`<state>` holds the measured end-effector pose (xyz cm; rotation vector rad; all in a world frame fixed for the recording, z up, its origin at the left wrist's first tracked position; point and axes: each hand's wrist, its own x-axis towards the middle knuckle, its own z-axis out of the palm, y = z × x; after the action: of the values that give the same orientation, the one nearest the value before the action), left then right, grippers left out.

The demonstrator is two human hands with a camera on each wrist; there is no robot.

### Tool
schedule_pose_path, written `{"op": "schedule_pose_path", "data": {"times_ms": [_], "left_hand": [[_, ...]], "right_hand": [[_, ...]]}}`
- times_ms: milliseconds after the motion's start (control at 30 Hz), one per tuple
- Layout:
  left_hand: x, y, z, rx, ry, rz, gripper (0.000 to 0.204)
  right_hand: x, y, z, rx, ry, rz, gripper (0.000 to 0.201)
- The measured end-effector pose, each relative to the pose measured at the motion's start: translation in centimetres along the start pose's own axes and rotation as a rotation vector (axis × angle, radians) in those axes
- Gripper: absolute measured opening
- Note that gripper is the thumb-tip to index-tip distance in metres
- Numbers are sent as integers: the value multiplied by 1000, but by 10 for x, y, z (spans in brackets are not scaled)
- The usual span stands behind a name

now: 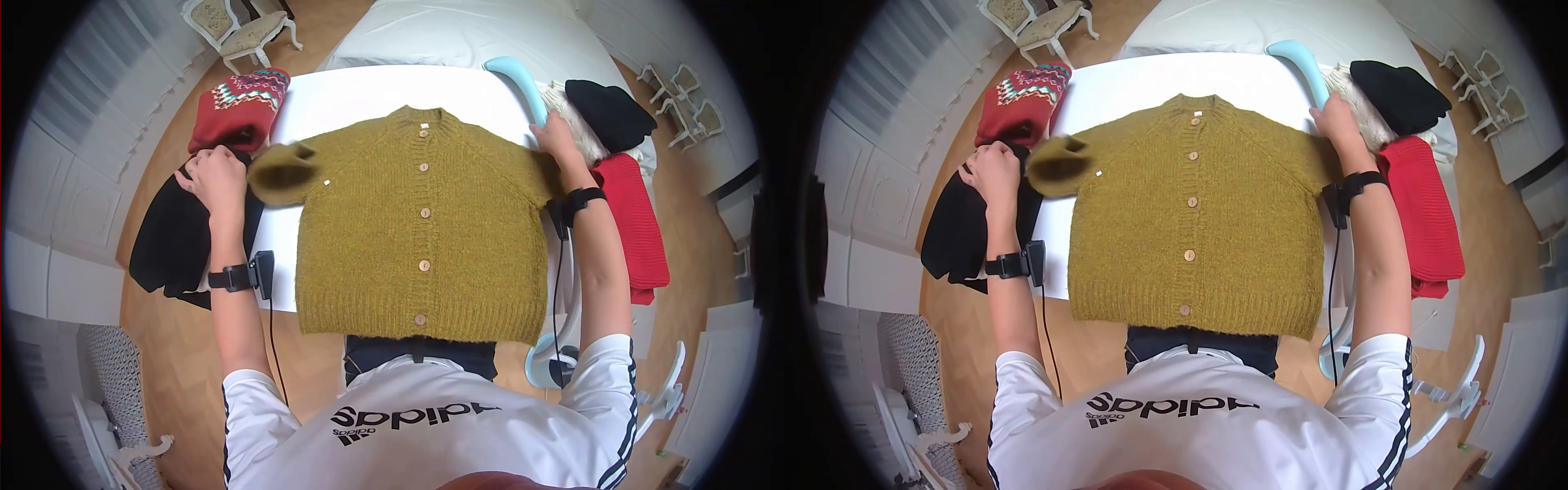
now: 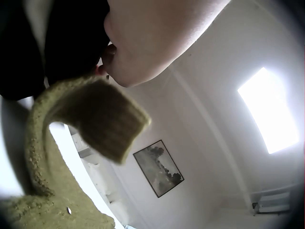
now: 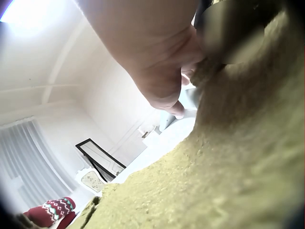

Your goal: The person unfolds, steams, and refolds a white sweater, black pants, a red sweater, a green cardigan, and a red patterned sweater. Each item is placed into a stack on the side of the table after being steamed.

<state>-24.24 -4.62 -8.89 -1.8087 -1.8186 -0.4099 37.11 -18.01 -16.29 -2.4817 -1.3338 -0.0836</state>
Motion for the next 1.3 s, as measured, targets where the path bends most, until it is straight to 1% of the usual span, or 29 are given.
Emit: {"op": "schedule_pose_path", "data": {"times_ms": [33,67,133,167,200,233,267,300,333,367,400,433,467,500,567,600,733,800,833,867,933,1033,1067,1133,1200,1233,1267,1300], "left_hand": [[-2,3,-2,1,6,12,25],[-8,6,-3,4,11,6,25],[-22,17,-6,-221,290,234,18],[-29,26,-10,-296,305,332,19],[-34,34,-9,-416,290,423,23],[-38,41,-18,-500,81,509,25],[-50,52,-17,-613,27,566,25],[-64,60,-1,-650,14,580,26],[-74,68,1,-679,-110,593,29],[-83,73,7,-695,-250,593,40],[-91,75,13,-704,-253,590,40],[-98,77,18,-645,-268,614,45],[-102,80,22,-587,-283,642,50],[-102,80,24,-589,-338,623,56],[-99,81,21,-599,-366,619,57],[-99,81,20,-592,-392,608,58],[-99,81,20,-583,-407,598,59],[-100,81,21,-589,-410,596,59],[-100,81,22,-594,-409,586,59],[-101,81,22,-595,-409,582,59],[-101,81,22,-582,-368,605,56],[-102,80,23,-595,-363,597,56],[-103,81,23,-599,-363,592,56],[-102,81,23,-590,-359,592,57],[-102,81,23,-593,-358,585,57],[-103,81,23,-594,-360,586,57],[-103,81,23,-594,-363,580,57],[-102,82,22,-586,-398,570,58]], "right_hand": [[6,-3,2,-15,-62,106,57],[8,-9,-1,-11,-58,100,57],[8,-17,-6,-34,-107,163,57],[11,-17,-4,-31,-105,161,57],[15,-17,-3,-50,-124,133,57],[20,-14,-1,-71,-141,107,56],[25,-7,6,-73,-137,104,56],[29,1,13,-35,-59,60,54],[33,7,17,2,17,16,52],[35,9,14,-5,18,15,52],[36,12,11,4,1,26,53],[36,17,6,11,-15,40,53],[31,14,-6,-1,-14,46,53],[28,12,-19,-26,-8,33,54],[21,1,-47,-53,-6,39,61],[18,-4,-62,-62,-5,50,61],[22,-10,-113,-35,88,66,68],[25,-6,-132,-36,162,115,69],[32,6,-140,10,173,110,71],[35,13,-149,37,226,122,69],[36,29,-169,142,307,84,61],[23,40,-212,239,283,150,46],[10,36,-228,275,278,131,41],[1,42,-247,405,265,114,43],[-28,19,-255,479,347,98,51],[-40,9,-258,464,333,92,60],[-53,1,-258,463,329,87,60],[-66,-7,-257,483,286,29,62]]}}
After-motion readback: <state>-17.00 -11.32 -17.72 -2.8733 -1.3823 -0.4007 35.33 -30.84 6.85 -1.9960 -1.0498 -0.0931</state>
